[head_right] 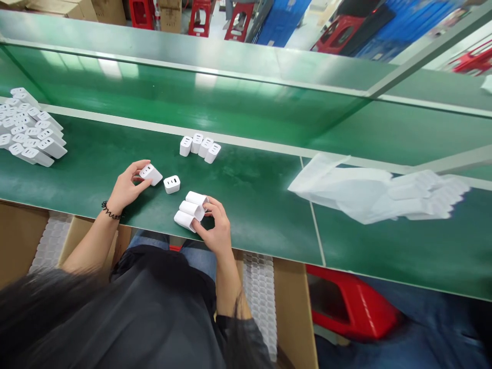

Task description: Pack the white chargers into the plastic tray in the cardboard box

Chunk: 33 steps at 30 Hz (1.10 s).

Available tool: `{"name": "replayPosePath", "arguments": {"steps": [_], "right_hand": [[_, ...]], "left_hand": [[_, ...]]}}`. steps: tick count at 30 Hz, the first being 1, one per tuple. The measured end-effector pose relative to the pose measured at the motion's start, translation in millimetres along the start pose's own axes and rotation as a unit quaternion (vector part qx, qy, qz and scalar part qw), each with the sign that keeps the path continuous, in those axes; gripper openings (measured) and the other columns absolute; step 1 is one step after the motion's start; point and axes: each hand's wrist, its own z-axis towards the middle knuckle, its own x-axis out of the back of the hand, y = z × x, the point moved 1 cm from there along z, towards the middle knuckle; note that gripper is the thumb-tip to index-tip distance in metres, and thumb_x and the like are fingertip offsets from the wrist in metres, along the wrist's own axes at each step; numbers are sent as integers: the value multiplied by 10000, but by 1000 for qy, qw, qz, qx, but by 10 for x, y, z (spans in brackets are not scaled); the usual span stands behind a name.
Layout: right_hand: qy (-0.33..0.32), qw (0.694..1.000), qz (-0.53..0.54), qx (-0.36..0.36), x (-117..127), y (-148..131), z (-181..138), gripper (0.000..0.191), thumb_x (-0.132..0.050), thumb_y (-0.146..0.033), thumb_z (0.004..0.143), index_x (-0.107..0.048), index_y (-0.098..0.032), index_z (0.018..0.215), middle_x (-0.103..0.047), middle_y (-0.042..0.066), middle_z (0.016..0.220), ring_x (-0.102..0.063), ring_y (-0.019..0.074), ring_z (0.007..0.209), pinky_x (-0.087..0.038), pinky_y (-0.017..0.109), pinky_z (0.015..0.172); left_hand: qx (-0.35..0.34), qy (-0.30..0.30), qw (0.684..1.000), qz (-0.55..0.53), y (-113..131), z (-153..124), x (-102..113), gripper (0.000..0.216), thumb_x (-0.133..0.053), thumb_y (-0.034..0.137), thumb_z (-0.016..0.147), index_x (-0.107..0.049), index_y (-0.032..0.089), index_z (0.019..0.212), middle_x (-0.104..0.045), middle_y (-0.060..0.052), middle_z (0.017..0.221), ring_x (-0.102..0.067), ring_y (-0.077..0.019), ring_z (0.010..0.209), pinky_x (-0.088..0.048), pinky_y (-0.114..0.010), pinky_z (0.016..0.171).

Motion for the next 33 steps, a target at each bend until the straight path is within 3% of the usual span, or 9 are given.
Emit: {"name": "replayPosePath", "arguments": {"steps": [8,13,16,18,21,24,27,30,33], "right_hand": [[-1,999,-31,17,3,-22,-13,293,-695,-254,782,-601,-216,1057,-631,139,1291,-676,235,1030,-618,374,748],[-1,1000,-19,17,6,-20,-17,283,-706,-263,788,-603,-217,1048,-632,134,1286,-672,235,1043,-614,368,761],[-1,1000,-10,15,5,-27,-19,273,-702,-260,792,-602,-215,1042,-623,135,1300,-665,234,1057,-609,366,766],[1,1000,-8,17,7,-33,-19,275,-697,-254,790,-597,-217,1043,-623,136,1296,-662,232,1062,-606,365,769],[-6,1000,-6,20,24,-29,-16,284,-696,-241,779,-589,-220,1041,-626,140,1295,-658,237,1085,-602,371,787],[-32,999,26,12,55,-6,-12,293,-691,-234,764,-590,-219,1038,-626,147,1305,-650,251,1124,-593,382,818],[-64,991,120,13,65,-17,-8,298,-683,-280,791,-592,-221,1068,-611,162,1329,-636,271,1182,-584,395,852],[-93,967,236,27,6,-95,11,330,-689,-415,826,-585,-245,1089,-602,161,1349,-627,298,1227,-570,459,925],[-98,957,274,11,-118,-195,55,450,-701,-580,791,-594,-261,1090,-553,160,1423,-586,333,1293,-549,519,978]], "left_hand": [[-75,-119,983,114,220,218,-151,290,-537,349,909,-619,201,1143,-696,-70,1147,-662,-225,1004,-530,-374,911],[-129,-112,967,188,303,130,-285,596,-713,497,821,-552,180,1299,-542,-137,1417,-512,-310,1301,-453,-469,1076],[-140,-115,958,223,349,125,-397,677,-782,410,762,-540,176,1350,-567,-149,1373,-501,-337,1292,-422,-511,1097],[-106,-107,975,165,355,145,-426,586,-745,344,777,-575,177,1312,-624,-130,1267,-554,-312,1213,-437,-497,1081],[39,-107,989,-92,330,155,-392,507,-680,421,811,-592,191,1254,-663,-97,1149,-628,-257,1078,-537,-423,949],[213,-114,896,-373,306,101,-337,432,-591,490,863,-606,189,1173,-680,-91,1116,-665,-221,1006,-589,-348,813],[298,-111,812,-489,295,20,-314,362,-558,444,880,-635,170,1104,-697,-106,1109,-682,-200,968,-597,-311,771],[313,-119,792,-511,275,-44,-350,323,-548,393,884,-654,174,1096,-710,-105,1111,-687,-204,1000,-597,-308,787],[312,-119,795,-506,250,-95,-439,313,-555,375,885,-668,168,1090,-718,-100,1089,-684,-210,1011,-588,-327,838]]}}
